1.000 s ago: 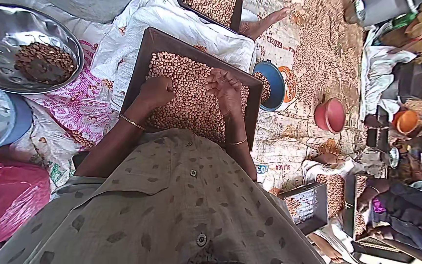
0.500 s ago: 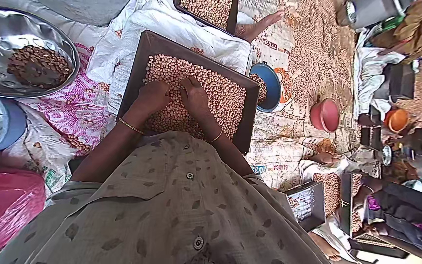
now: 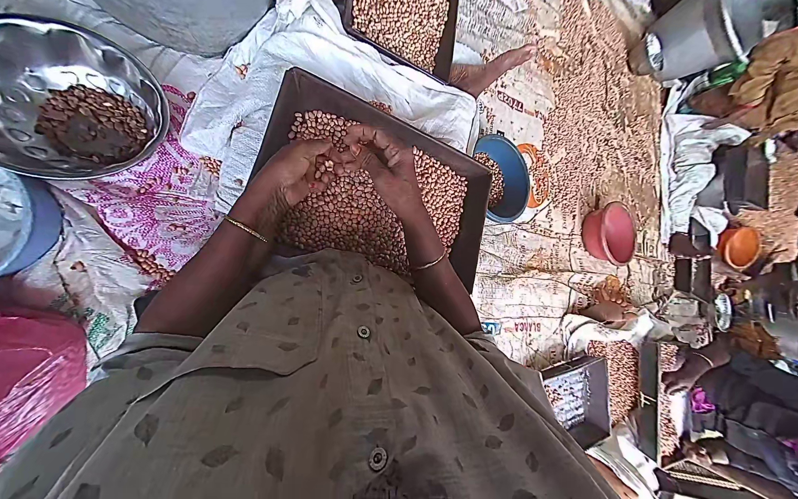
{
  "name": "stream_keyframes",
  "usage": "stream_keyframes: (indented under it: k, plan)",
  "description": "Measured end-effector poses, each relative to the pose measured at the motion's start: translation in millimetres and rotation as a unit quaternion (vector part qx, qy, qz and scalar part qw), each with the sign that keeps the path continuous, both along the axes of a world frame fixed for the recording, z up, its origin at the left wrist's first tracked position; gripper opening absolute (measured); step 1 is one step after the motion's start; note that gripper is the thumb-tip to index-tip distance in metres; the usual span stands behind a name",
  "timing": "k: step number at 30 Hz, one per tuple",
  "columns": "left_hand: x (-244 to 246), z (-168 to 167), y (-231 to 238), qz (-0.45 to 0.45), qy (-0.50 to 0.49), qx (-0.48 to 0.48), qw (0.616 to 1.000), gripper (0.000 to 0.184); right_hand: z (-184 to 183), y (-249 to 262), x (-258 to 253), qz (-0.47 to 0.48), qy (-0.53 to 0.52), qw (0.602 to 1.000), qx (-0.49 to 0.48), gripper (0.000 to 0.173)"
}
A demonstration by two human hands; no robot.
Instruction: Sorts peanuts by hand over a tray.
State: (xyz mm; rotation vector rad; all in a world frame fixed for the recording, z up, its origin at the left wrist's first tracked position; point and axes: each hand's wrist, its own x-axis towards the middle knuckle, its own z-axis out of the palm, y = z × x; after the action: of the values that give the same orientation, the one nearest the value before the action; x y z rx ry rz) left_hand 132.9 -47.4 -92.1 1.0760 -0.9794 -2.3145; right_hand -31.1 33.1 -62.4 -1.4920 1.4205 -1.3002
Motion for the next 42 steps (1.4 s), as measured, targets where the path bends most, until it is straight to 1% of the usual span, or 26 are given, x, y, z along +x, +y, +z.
stream_keyframes:
  k: [1, 3, 5, 6, 8, 9, 11, 15, 16, 18, 20, 21, 22, 23, 24, 25, 27, 29, 31, 32, 33, 36, 39, 41, 42]
  plan:
    - [2, -1, -1, 0.001, 0.021, 0.013, 1.0, 0.033, -4, -3, 1, -0.014, 0.026, 0.999, -0.012, 0.023]
    - [5, -2, -3, 0.025, 0.085, 0.028, 0.996, 0.031, -14, -5, 3, -0.033, 0.064, 0.997, -0.007, 0.016]
    - [7, -4, -7, 0.067, 0.143, 0.024, 0.987, 0.032, -23, 0, 10, 0.016, 0.112, 0.993, 0.044, 0.015]
    - [8, -5, -8, 0.087, 0.162, 0.019, 0.983, 0.032, -29, 4, 15, 0.049, 0.164, 0.983, 0.064, 0.015]
    - [7, -6, -8, 0.115, 0.188, 0.008, 0.975, 0.028, -39, 8, 27, 0.098, 0.314, 0.94, 0.091, 0.016]
    - [6, -7, -8, 0.121, 0.194, 0.003, 0.974, 0.025, -43, 8, 33, 0.103, 0.372, 0.917, 0.094, 0.016]
    - [7, -9, -7, 0.13, 0.191, -0.004, 0.973, 0.021, -44, 7, 40, 0.107, 0.418, 0.896, 0.102, 0.015]
    - [6, -8, -8, 0.15, 0.13, 0.012, 0.98, 0.023, -39, 3, 37, 0.117, 0.402, 0.896, 0.145, 0.015]
    - [5, -7, -7, 0.152, 0.103, 0.022, 0.983, 0.025, -40, 4, 35, 0.112, 0.394, 0.901, 0.14, 0.015]
    - [3, -6, -6, 0.136, 0.04, 0.019, 0.99, 0.032, -44, 8, 27, 0.062, 0.35, 0.931, 0.089, 0.013]
    - [1, -4, -4, 0.092, -0.013, -0.016, 0.996, 0.041, -36, 7, 14, -0.018, 0.262, 0.964, 0.028, 0.014]
    - [0, -3, -1, 0.059, -0.027, -0.034, 0.997, 0.045, -25, 8, 9, -0.036, 0.185, 0.982, 0.01, 0.014]
    - [-1, -1, 1, 0.027, -0.035, -0.039, 0.998, 0.048, -14, 10, 6, -0.031, 0.094, 0.995, 0.001, 0.016]
    - [-1, 0, 4, -0.008, -0.037, -0.034, 0.999, 0.05, -2, 14, 3, -0.014, 0.013, 1.0, 0.001, 0.022]
    - [-1, 3, 6, -0.046, -0.029, -0.023, 0.998, 0.051, 7, 19, -2, -0.005, -0.025, 1.0, 0.001, 0.027]
    - [-1, 2, 6, -0.08, -0.012, -0.015, 0.997, 0.053, 12, 23, -11, -0.017, -0.015, 1.0, -0.004, 0.027]
    - [-1, -3, 6, -0.125, 0.037, 0.001, 0.991, 0.049, 8, 31, -39, -0.074, 0.088, 0.993, 0.0, 0.019]
    - [1, -7, 5, -0.139, 0.103, 0.019, 0.985, 0.038, -3, 43, -65, -0.096, 0.236, 0.966, 0.05, 0.015]
    - [2, -7, 2, -0.108, 0.13, 0.028, 0.985, 0.034, -17, 56, -73, -0.081, 0.349, 0.926, 0.12, 0.019]
    - [3, -7, 1, -0.09, 0.127, 0.029, 0.987, 0.034, -27, 61, -73, -0.081, 0.374, 0.914, 0.134, 0.021]
    - [3, -8, 0, -0.072, 0.122, 0.028, 0.99, 0.035, -34, 65, -71, -0.088, 0.384, 0.91, 0.126, 0.021]
    - [2, -10, -1, -0.032, 0.114, 0.033, 0.992, 0.033, -40, 66, -65, -0.109, 0.385, 0.909, 0.118, 0.018]
    - [2, -11, -2, -0.021, 0.111, 0.025, 0.993, 0.033, -37, 62, -60, -0.121, 0.4, 0.894, 0.162, 0.021]
    - [1, -11, -1, -0.025, 0.094, 0.01, 0.995, 0.033, -36, 60, -56, -0.129, 0.419, 0.88, 0.183, 0.019]
    - [1, -10, 0, -0.028, 0.083, 0.004, 0.996, 0.034, -38, 60, -55, -0.136, 0.425, 0.877, 0.177, 0.016]
